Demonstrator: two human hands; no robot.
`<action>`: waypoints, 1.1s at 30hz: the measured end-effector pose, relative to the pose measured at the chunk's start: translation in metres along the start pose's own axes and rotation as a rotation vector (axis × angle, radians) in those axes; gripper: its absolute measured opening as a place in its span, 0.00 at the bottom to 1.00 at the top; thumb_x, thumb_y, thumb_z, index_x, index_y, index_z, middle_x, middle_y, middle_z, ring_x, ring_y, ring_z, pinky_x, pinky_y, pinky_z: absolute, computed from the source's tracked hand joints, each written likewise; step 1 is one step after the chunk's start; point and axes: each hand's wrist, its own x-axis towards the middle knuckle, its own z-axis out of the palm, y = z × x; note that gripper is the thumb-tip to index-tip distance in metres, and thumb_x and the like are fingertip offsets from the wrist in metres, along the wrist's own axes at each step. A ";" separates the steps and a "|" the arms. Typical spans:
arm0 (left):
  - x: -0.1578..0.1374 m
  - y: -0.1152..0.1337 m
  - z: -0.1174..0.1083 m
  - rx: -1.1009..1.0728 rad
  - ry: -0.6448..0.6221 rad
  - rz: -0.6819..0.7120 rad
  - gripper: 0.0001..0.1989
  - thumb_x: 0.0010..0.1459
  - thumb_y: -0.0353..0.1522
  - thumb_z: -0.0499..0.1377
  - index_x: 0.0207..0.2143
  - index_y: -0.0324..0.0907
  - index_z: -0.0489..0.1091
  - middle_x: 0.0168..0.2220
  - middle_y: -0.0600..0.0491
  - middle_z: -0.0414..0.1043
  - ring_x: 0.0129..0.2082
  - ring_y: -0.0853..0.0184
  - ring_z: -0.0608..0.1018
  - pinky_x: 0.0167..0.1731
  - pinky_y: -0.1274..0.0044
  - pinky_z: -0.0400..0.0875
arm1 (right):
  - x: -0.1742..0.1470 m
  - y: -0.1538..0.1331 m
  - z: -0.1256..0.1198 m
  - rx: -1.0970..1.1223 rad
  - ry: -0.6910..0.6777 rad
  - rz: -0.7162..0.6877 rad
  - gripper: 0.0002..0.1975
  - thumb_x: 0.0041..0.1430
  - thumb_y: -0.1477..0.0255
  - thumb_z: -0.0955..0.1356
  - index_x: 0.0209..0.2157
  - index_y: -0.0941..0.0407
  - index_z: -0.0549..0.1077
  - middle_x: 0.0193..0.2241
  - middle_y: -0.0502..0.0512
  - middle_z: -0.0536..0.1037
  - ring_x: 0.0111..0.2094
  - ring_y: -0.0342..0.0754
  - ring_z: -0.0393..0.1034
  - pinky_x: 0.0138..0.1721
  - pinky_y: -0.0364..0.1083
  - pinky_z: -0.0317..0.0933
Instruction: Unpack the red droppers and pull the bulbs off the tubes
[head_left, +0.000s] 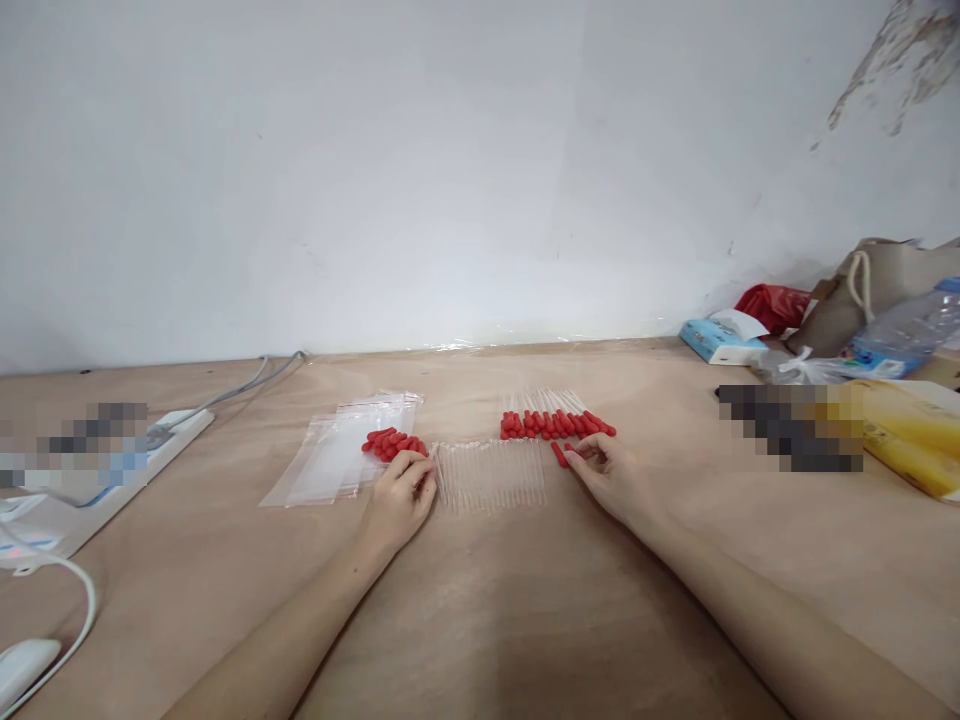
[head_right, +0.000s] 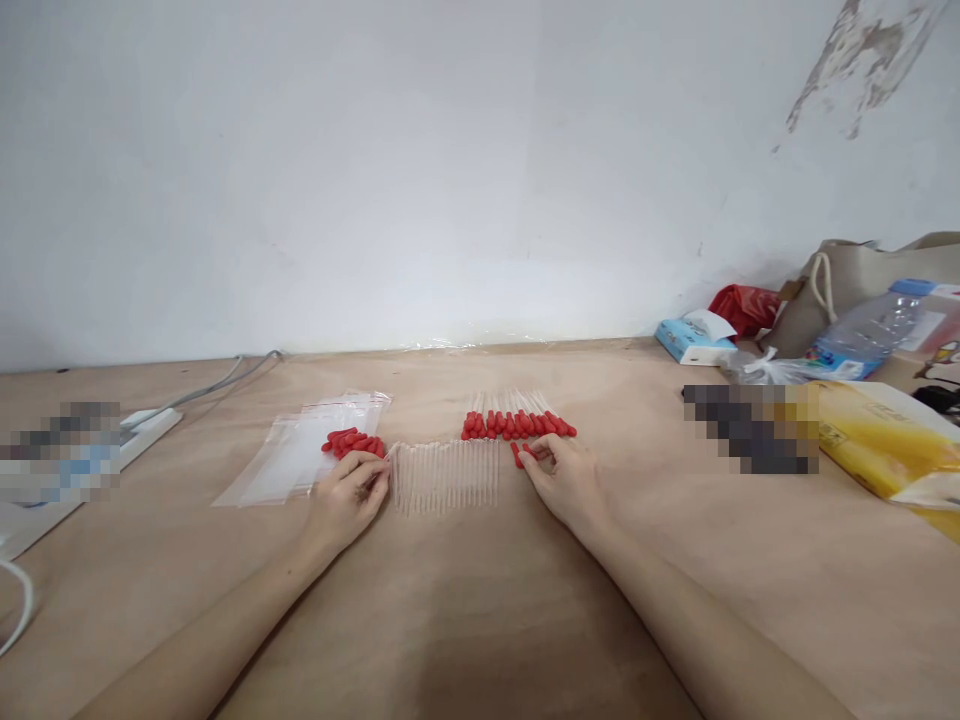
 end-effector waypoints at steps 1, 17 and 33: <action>0.001 0.002 0.000 -0.026 -0.009 0.000 0.08 0.56 0.28 0.51 0.33 0.39 0.69 0.33 0.51 0.67 0.31 0.71 0.72 0.31 0.79 0.69 | 0.001 -0.001 -0.001 -0.035 -0.011 0.000 0.17 0.52 0.56 0.62 0.23 0.55 0.69 0.22 0.53 0.73 0.24 0.45 0.64 0.28 0.45 0.56; -0.004 0.007 -0.014 -0.028 -0.229 0.053 0.23 0.49 0.42 0.59 0.46 0.39 0.66 0.43 0.46 0.66 0.43 0.61 0.71 0.41 0.69 0.69 | 0.005 -0.014 -0.006 -0.192 -0.057 0.123 0.15 0.53 0.58 0.62 0.24 0.52 0.72 0.24 0.49 0.75 0.29 0.47 0.66 0.34 0.47 0.48; 0.001 -0.006 -0.029 0.051 -0.334 0.205 0.20 0.51 0.43 0.57 0.46 0.47 0.68 0.44 0.48 0.68 0.39 0.63 0.69 0.39 0.69 0.66 | 0.031 -0.036 0.007 -0.278 -0.005 -0.132 0.10 0.55 0.65 0.62 0.30 0.52 0.73 0.27 0.51 0.75 0.33 0.47 0.64 0.34 0.47 0.44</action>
